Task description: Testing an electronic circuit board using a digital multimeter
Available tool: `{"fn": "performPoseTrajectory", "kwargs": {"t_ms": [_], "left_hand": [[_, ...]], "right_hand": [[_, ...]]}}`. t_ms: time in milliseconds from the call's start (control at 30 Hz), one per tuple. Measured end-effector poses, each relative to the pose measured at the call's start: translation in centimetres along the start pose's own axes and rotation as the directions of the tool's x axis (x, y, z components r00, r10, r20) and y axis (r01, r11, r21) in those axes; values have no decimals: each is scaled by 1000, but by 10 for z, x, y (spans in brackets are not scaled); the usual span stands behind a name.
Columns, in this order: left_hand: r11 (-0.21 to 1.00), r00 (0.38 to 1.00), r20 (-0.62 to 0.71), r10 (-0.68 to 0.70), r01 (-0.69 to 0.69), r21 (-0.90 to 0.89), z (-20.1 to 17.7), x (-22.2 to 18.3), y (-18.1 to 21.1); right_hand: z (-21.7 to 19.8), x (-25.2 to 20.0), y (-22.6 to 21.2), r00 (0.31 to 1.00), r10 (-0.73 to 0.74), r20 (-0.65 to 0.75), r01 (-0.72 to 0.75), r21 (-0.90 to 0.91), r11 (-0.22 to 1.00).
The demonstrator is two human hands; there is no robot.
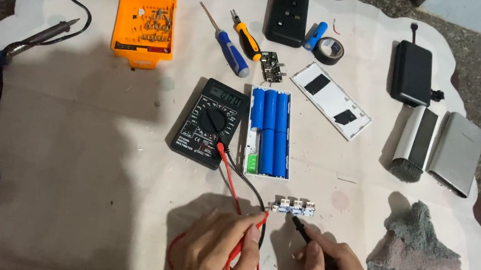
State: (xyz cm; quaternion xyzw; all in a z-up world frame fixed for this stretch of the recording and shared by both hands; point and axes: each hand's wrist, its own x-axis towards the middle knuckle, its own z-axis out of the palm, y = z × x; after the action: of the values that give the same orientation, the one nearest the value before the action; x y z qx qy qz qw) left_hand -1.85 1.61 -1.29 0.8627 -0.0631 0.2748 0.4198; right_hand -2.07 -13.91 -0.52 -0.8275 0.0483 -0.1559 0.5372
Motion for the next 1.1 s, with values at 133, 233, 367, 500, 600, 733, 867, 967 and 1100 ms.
{"fn": "performPoseTrajectory", "kwargs": {"t_ms": [133, 233, 367, 500, 600, 733, 867, 967, 1100], "left_hand": [[997, 999, -8, -42, 41, -62, -1, 2, 6], [998, 1000, 16, 9, -8, -55, -3, 5, 9], [995, 997, 54, -52, 57, -85, -7, 9, 15], [993, 996, 49, -69, 73, -94, -2, 2, 9], [992, 993, 97, -70, 79, -95, 0, -1, 8], [996, 992, 108, -70, 77, -55, 0, 4, 15], [997, 992, 115, 51, -44, -63, 3, 6, 14], [998, 993, 112, 35, -30, -50, 5, 4, 15], [999, 992, 122, 20, -15, -43, 6, 3, 13]], "right_hand": [[0, -1, -5, 999, 15, -35, -15, -4, 1000], [-2, 0, -4, 1000, 15, -22, -15, 16, 1000], [0, 1, -2, 999, -18, -36, 19, 26, 999], [-4, 3, -9, 999, -29, -23, 29, -5, 1000], [-6, 3, -8, 1000, -17, -14, 17, -11, 1000], [-9, 4, -1, 999, -43, 1, 43, -22, 999], [-9, 4, -5, 997, -81, 1, 81, -49, 996], [-9, 5, -5, 997, -80, -5, 80, -60, 995], [-10, 6, -6, 990, -139, 9, 139, -106, 985]]}}
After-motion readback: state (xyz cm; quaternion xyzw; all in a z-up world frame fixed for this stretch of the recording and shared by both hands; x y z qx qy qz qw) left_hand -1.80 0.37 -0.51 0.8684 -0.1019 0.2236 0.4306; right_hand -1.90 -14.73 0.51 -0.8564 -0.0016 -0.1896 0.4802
